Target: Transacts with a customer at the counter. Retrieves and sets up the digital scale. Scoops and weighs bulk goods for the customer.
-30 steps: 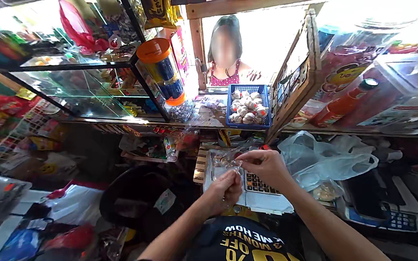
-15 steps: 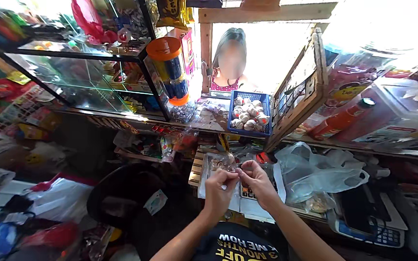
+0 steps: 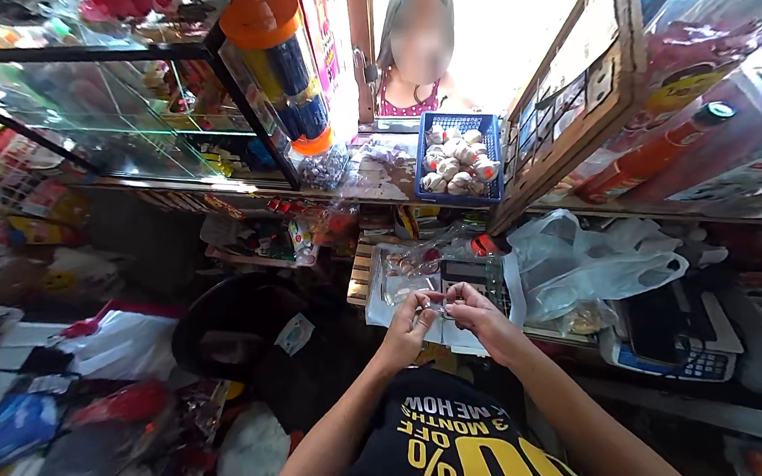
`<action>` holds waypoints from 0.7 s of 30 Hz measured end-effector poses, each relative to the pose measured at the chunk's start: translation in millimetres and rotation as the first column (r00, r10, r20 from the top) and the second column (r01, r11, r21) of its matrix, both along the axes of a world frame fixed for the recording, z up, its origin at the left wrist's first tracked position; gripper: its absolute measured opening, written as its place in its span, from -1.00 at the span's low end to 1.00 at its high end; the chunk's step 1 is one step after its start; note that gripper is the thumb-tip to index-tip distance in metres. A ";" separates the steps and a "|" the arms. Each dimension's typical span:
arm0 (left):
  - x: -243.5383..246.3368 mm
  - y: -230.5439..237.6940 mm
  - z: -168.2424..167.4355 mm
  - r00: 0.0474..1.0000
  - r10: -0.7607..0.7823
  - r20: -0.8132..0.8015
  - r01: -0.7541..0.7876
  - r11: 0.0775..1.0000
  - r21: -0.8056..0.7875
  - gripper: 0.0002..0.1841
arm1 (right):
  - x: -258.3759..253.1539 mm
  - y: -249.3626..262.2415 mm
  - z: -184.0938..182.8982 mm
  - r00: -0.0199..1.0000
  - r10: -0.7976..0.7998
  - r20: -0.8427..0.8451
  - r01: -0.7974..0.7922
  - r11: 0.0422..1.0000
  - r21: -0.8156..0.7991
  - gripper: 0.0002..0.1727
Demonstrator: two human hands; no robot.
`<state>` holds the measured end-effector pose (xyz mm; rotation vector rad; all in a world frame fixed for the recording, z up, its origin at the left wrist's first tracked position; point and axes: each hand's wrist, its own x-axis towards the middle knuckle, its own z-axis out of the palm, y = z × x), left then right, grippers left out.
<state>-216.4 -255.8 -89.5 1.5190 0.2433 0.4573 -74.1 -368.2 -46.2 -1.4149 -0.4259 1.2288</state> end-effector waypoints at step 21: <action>108.4 99.3 -24.9 0.845 0.467 -0.260 -0.040 0.541 0.840 -0.65 | 58.1 -61.5 -35.4 0.922 -0.365 0.127 0.382 0.911 -0.158 -0.56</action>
